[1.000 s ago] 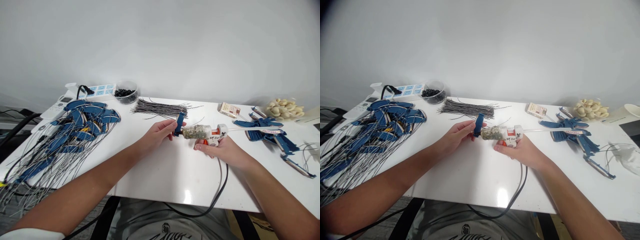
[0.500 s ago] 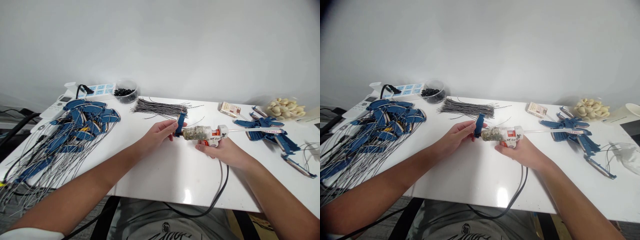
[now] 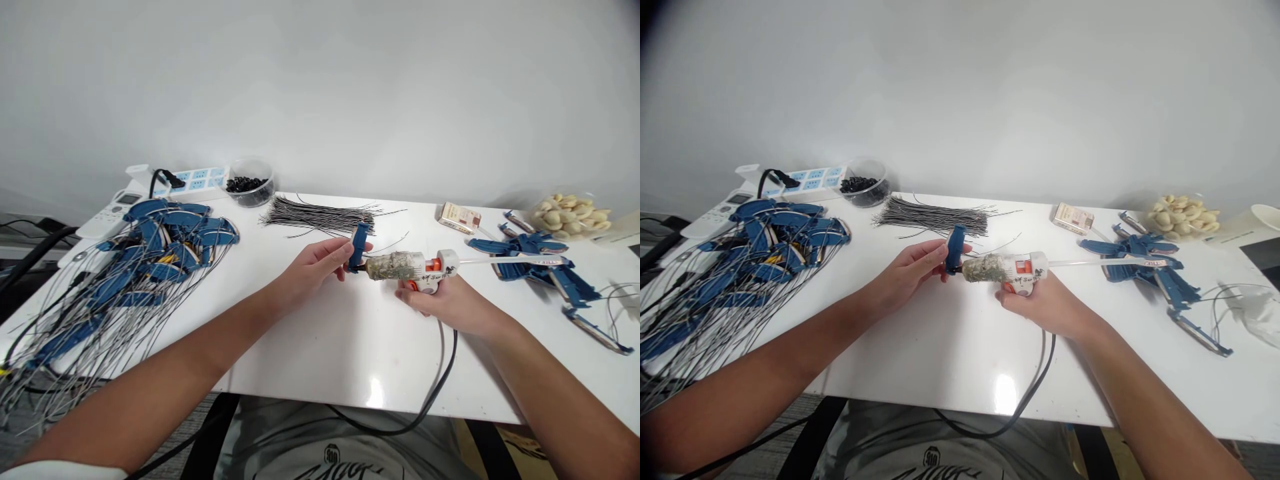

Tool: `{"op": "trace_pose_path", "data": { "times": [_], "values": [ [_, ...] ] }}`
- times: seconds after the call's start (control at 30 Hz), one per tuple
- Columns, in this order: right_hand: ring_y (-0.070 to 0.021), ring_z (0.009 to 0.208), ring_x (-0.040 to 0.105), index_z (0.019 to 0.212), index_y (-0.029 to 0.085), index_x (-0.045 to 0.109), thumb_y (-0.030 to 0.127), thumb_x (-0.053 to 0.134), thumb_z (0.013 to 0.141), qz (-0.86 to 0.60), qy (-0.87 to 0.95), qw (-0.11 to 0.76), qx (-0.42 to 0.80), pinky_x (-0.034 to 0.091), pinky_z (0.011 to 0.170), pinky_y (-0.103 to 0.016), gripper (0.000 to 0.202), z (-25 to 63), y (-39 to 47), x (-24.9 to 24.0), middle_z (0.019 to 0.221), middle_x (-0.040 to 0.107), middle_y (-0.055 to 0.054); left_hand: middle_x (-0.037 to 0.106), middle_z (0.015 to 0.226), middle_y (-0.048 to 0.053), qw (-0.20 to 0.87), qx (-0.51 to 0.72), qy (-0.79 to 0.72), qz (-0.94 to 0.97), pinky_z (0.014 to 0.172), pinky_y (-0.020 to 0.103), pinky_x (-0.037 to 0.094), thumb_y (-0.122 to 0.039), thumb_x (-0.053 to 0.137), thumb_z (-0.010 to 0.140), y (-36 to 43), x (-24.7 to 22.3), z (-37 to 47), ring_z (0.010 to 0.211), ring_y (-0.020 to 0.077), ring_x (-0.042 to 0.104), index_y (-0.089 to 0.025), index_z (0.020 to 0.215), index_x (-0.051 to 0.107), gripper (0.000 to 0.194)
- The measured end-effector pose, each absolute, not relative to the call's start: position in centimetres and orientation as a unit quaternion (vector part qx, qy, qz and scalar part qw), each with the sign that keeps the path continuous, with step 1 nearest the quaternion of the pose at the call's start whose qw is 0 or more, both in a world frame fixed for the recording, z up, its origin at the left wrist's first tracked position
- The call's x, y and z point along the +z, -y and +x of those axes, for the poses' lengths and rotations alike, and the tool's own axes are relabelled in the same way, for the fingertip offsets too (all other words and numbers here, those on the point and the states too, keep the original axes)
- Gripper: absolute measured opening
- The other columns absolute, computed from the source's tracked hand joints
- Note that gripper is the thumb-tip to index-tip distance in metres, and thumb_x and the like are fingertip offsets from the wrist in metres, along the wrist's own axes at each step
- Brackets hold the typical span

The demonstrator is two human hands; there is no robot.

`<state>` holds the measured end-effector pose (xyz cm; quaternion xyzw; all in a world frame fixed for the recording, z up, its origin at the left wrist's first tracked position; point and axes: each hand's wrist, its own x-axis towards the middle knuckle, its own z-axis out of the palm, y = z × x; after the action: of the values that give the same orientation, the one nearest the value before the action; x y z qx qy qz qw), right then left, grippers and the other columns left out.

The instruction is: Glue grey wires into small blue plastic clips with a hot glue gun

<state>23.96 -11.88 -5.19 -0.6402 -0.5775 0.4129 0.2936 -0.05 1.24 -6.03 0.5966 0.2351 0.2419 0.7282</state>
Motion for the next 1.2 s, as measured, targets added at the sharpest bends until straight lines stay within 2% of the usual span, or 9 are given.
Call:
{"op": "trace_pose_path", "data": {
  "times": [0.13, 0.53, 0.9, 1.2],
  "values": [
    [-0.0153, 0.060, 0.051, 0.078, 0.021, 0.058, 0.036, 0.067, 0.090, -0.643, 0.581, 0.292, 0.404, 0.042, 0.058, -0.030, 0.021, 24.03, 11.95, -5.13, 0.064, 0.056, 0.002, 0.070, 0.131, 0.012, 0.735, 0.247, -0.226, 0.590, 0.075, 0.027, 0.045, -0.050, 0.066, 0.102, -1.27, -5.92, -0.15, 0.097, 0.0171, 0.061, -0.023, 0.125, 0.079, 0.038],
    [-0.0153, 0.059, 0.052, 0.076, 0.021, 0.059, 0.033, 0.064, 0.089, -0.649, 0.591, 0.284, 0.386, 0.042, 0.058, -0.030, 0.019, 24.04, 11.88, -5.14, 0.063, 0.057, 0.001, 0.070, 0.134, 0.011, 0.725, 0.242, -0.216, 0.608, 0.076, 0.027, 0.045, -0.050, 0.064, 0.103, -1.24, -6.24, -0.14, 0.091, 0.0151, 0.056, -0.025, 0.127, 0.078, 0.037],
    [-0.0146, 0.063, 0.053, 0.081, 0.021, 0.059, 0.032, 0.064, 0.087, -0.664, 0.574, 0.262, 0.400, 0.044, 0.059, -0.028, 0.013, 24.38, 12.02, -5.26, 0.071, 0.058, 0.002, 0.071, 0.130, 0.011, 0.726, 0.239, -0.210, 0.610, 0.075, 0.026, 0.046, -0.050, 0.065, 0.103, -1.28, -6.30, -0.08, 0.088, 0.0143, 0.055, -0.023, 0.127, 0.079, 0.038],
    [-0.0141, 0.061, 0.052, 0.082, 0.020, 0.060, 0.035, 0.065, 0.090, -0.660, 0.579, 0.269, 0.397, 0.044, 0.058, -0.028, 0.017, 24.12, 11.97, -5.17, 0.068, 0.056, 0.002, 0.071, 0.125, 0.011, 0.717, 0.241, -0.223, 0.615, 0.075, 0.027, 0.045, -0.050, 0.064, 0.103, -1.34, -6.18, -0.13, 0.083, 0.0124, 0.052, -0.023, 0.125, 0.079, 0.037]
  ]
}}
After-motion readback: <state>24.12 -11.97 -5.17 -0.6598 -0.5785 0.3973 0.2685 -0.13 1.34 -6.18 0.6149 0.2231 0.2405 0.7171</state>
